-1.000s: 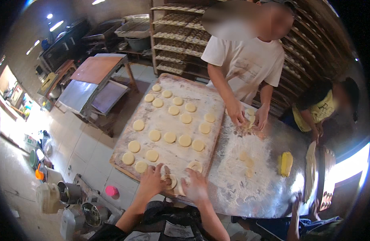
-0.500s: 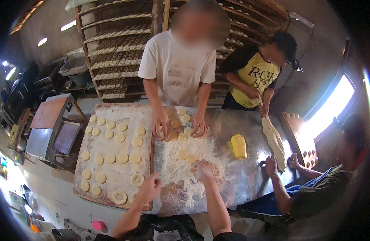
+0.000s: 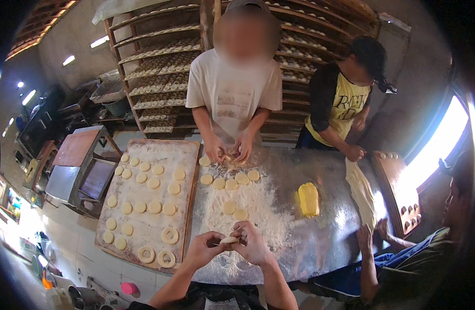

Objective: The person shapes small dough pieces into rings by hand and places them on a wooden board. A coworker also shapes dough and loads trays onto a rack in the background.

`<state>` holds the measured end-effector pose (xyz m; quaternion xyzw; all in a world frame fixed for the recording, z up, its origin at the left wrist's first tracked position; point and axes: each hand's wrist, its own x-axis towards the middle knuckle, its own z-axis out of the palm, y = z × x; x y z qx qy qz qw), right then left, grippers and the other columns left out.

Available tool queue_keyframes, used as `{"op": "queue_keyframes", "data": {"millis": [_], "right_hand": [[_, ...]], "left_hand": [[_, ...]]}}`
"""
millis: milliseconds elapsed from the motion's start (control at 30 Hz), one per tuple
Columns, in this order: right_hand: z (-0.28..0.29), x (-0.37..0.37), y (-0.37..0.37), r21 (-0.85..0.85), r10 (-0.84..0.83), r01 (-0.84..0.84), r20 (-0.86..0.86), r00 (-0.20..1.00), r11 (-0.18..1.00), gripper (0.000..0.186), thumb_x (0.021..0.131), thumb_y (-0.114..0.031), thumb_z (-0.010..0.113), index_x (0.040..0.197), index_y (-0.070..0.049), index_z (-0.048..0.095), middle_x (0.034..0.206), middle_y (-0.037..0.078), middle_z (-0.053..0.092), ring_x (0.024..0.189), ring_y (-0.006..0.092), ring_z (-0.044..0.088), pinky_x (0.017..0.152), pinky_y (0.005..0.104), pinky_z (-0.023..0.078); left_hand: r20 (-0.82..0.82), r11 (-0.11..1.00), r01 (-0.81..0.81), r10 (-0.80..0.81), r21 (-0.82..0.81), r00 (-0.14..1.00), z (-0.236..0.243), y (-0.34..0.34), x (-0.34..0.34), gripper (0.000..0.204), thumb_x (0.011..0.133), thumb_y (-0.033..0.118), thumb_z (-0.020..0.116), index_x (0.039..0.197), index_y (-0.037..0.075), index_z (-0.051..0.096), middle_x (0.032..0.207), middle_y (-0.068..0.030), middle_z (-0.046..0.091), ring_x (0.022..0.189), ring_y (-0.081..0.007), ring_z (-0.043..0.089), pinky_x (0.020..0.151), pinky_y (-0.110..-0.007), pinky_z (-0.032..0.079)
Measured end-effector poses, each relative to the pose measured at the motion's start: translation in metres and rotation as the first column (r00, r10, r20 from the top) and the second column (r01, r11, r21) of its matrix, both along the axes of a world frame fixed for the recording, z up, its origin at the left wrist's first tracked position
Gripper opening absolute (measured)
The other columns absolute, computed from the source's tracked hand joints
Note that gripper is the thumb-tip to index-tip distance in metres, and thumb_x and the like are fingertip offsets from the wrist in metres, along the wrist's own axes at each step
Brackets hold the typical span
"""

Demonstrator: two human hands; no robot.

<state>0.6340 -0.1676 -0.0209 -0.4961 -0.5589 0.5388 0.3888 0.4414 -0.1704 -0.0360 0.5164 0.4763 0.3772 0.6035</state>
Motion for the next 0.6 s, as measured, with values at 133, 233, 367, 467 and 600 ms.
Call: {"op": "queue_keyframes", "data": {"millis": [133,233,367,467,600], "right_hand": [[-0.008,-0.029,0.011,0.328,-0.259,0.125,0.406,0.877,0.936,0.066,0.072,0.001,0.072,0.132,-0.005,0.044,0.103,0.012,0.059,0.091,0.0268,0.062,0.083,0.0383,0.051],[-0.025,-0.039,0.02,0.434,-0.195,0.079,0.231,0.953,0.898,0.068,0.076,0.004,0.067,0.139,-0.005,0.043,0.115,0.014,0.058,0.1,0.0277,0.06,0.089,0.0395,0.048],[-0.038,-0.027,0.019,-0.028,0.252,-0.311,-0.518,0.817,0.95,0.051,0.088,0.0,0.058,0.138,-0.004,0.044,0.111,0.014,0.062,0.116,0.0284,0.059,0.099,0.0407,0.046],[-0.037,-0.026,0.017,0.035,0.195,-0.408,-0.912,0.36,0.913,0.045,0.095,-0.017,0.055,0.137,-0.004,0.045,0.099,0.015,0.065,0.118,0.0282,0.058,0.101,0.0415,0.046],[-0.025,-0.054,0.013,-0.236,0.016,-0.312,-0.775,0.632,0.92,0.051,0.097,-0.033,0.054,0.137,-0.004,0.043,0.096,0.013,0.064,0.097,0.0221,0.061,0.082,0.0383,0.052]], "left_hand": [[-0.276,0.901,0.003,0.129,0.433,0.952,0.013,-0.005,0.008,0.034,0.079,-0.002,0.076,0.111,-0.002,0.065,0.091,-0.0122,0.069,0.086,-0.0257,0.07,0.076,-0.031,0.055],[-0.361,0.752,-0.078,0.402,0.655,0.841,0.014,-0.005,0.017,0.047,0.078,-0.007,0.069,0.123,0.0,0.057,0.092,-0.0135,0.062,0.094,-0.0326,0.062,0.082,-0.038,0.052],[-0.202,0.583,-0.258,0.607,0.771,0.768,0.009,-0.009,0.018,0.051,0.082,-0.01,0.061,0.129,0.003,0.045,0.091,-0.0132,0.06,0.096,-0.0318,0.058,0.083,-0.043,0.049],[0.256,0.864,-0.422,0.357,0.275,0.898,0.003,-0.017,0.009,0.048,0.083,-0.013,0.052,0.128,0.004,0.044,0.09,-0.0113,0.059,0.09,-0.0252,0.059,0.081,-0.039,0.049],[0.828,0.881,-0.435,0.099,0.185,0.552,-0.008,-0.028,-0.008,0.041,0.092,0.001,0.043,0.132,0.007,0.04,0.089,-0.0092,0.057,0.083,-0.0161,0.059,0.072,-0.03,0.047]]}}
